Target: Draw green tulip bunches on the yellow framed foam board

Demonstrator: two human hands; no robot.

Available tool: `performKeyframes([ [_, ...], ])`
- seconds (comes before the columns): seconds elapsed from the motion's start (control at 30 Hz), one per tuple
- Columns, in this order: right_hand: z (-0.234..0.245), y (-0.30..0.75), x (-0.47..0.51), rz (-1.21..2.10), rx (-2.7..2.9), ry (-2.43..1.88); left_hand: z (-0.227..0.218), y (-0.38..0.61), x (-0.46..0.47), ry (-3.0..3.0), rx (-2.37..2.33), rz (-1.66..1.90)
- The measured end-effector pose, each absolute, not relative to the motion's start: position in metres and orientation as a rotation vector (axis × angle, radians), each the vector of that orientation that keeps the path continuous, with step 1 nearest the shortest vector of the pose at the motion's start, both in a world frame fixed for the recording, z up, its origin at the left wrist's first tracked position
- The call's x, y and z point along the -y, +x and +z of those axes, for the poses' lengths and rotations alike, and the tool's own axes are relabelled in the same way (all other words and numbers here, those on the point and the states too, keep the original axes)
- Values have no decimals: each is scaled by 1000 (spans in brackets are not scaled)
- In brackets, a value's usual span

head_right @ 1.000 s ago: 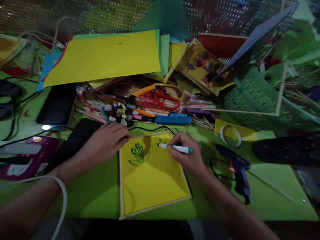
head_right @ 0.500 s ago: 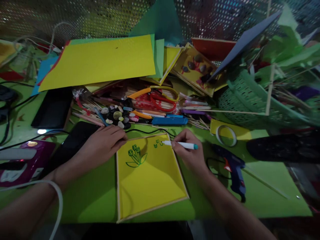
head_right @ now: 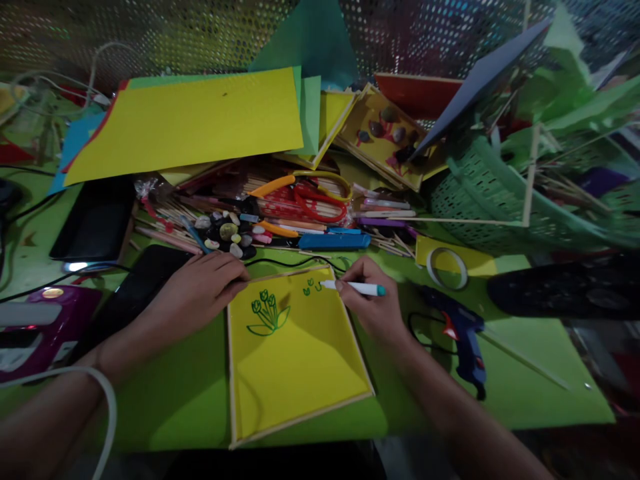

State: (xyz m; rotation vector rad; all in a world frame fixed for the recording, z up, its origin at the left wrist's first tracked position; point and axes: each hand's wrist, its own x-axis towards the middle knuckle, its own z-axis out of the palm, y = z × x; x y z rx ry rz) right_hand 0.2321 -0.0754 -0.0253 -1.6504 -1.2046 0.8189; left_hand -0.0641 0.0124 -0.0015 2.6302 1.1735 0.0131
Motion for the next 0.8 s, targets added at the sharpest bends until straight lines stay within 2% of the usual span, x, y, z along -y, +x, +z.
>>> performKeyframes([
  [0.8,-19,229,77,870,1243,-1596,-2,-63,-12,2626,-1175,27],
])
